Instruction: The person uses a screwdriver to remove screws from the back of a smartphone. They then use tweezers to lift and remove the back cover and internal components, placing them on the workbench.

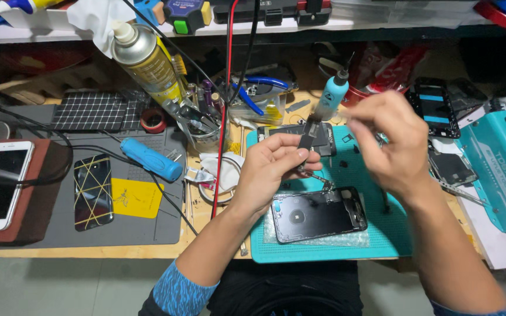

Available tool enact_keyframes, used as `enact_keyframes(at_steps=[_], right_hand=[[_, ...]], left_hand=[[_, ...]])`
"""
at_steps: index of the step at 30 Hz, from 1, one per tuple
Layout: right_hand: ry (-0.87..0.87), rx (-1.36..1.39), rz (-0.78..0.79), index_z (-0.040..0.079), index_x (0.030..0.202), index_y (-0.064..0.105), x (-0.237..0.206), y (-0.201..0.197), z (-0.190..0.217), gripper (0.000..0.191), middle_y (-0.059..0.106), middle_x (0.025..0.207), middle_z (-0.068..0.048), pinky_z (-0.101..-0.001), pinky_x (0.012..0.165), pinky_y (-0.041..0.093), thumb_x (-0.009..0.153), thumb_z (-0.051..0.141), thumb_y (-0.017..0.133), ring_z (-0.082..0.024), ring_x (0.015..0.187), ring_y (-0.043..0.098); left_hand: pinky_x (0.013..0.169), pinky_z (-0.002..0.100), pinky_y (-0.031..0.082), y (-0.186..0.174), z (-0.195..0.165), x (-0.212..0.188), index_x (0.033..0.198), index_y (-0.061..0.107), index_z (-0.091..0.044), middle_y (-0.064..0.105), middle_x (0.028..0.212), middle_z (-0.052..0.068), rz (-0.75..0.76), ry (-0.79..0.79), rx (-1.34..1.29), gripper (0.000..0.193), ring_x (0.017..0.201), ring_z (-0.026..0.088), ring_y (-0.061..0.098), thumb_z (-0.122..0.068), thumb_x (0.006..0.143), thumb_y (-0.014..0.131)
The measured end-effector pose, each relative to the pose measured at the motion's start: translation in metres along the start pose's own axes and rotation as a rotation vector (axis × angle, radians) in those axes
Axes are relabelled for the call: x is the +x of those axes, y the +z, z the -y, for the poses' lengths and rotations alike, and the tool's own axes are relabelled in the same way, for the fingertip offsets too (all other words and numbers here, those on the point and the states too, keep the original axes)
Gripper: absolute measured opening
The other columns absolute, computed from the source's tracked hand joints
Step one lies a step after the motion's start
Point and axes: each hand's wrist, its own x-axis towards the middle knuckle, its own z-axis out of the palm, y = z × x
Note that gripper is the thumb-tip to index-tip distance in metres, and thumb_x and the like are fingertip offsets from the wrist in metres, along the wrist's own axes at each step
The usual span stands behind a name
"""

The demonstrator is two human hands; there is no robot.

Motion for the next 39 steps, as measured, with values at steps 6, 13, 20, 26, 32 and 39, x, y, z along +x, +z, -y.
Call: enact_keyframes(at_steps=[6, 13, 20, 26, 32, 39], right_hand=[[-0.063, -0.179, -0.038, 0.002, 0.111, 0.073, -0.003, 0.0, 0.001, 0.02, 0.066, 0.104, -0.012, -0.0324, 0.08, 0.052, 0.092, -0.006, 0.075, -0.027, 0.099, 0.065], [-0.096, -0.16, 0.002, 0.002, 0.11, 0.074, 0.0, -0.003, 0.003, 0.02, 0.067, 0.102, -0.012, -0.0335, 0.081, 0.052, 0.091, -0.006, 0.075, -0.025, 0.094, 0.065], [-0.043, -0.05, -0.026, 0.002, 0.109, 0.072, -0.004, -0.002, 0.003, 0.018, 0.067, 0.104, -0.013, -0.0307, 0.076, 0.054, 0.093, -0.007, 0.071, -0.021, 0.088, 0.067], [-0.035, -0.128, -0.089, 0.001, 0.11, 0.072, -0.007, -0.002, 0.001, 0.017, 0.066, 0.102, -0.013, -0.0331, 0.078, 0.053, 0.094, -0.006, 0.072, -0.025, 0.089, 0.066], [-0.111, -0.087, -0.008, 0.002, 0.103, 0.072, -0.004, -0.006, 0.005, 0.019, 0.066, 0.099, -0.013, -0.0351, 0.077, 0.053, 0.084, -0.003, 0.073, -0.027, 0.09, 0.066], [-0.033, -0.051, 0.086, 0.001, 0.105, 0.07, -0.006, -0.01, 0.007, 0.018, 0.066, 0.098, -0.013, -0.0348, 0.073, 0.055, 0.087, -0.002, 0.073, -0.025, 0.083, 0.069]], left_hand=[[0.073, 0.031, 0.062, -0.004, 0.0, 0.002, 0.117, 0.062, 0.004, 0.077, 0.101, 0.018, -0.029, -0.074, -0.016, 0.025, 0.088, 0.023, 0.077, -0.008, 0.095, 0.066], [0.074, 0.029, 0.061, -0.007, -0.005, 0.004, 0.119, 0.063, 0.004, 0.077, 0.102, 0.016, -0.008, -0.105, -0.047, 0.027, 0.089, 0.022, 0.077, -0.008, 0.095, 0.066], [0.075, 0.03, 0.061, -0.006, -0.002, 0.005, 0.119, 0.062, 0.002, 0.077, 0.103, 0.017, -0.02, -0.094, -0.016, 0.027, 0.091, 0.022, 0.076, -0.008, 0.094, 0.067], [0.079, 0.028, 0.058, -0.002, 0.002, 0.003, 0.116, 0.064, 0.004, 0.078, 0.102, 0.015, -0.013, -0.041, 0.053, 0.024, 0.09, 0.017, 0.073, -0.007, 0.095, 0.067], [0.082, 0.025, 0.054, 0.005, 0.002, 0.01, 0.114, 0.067, 0.004, 0.078, 0.101, 0.014, 0.013, 0.009, 0.098, 0.02, 0.091, 0.013, 0.071, -0.005, 0.096, 0.067], [0.086, 0.026, 0.057, 0.008, 0.0, 0.011, 0.114, 0.065, 0.005, 0.078, 0.099, 0.013, 0.023, 0.067, 0.165, 0.02, 0.092, 0.013, 0.073, -0.004, 0.097, 0.064]])
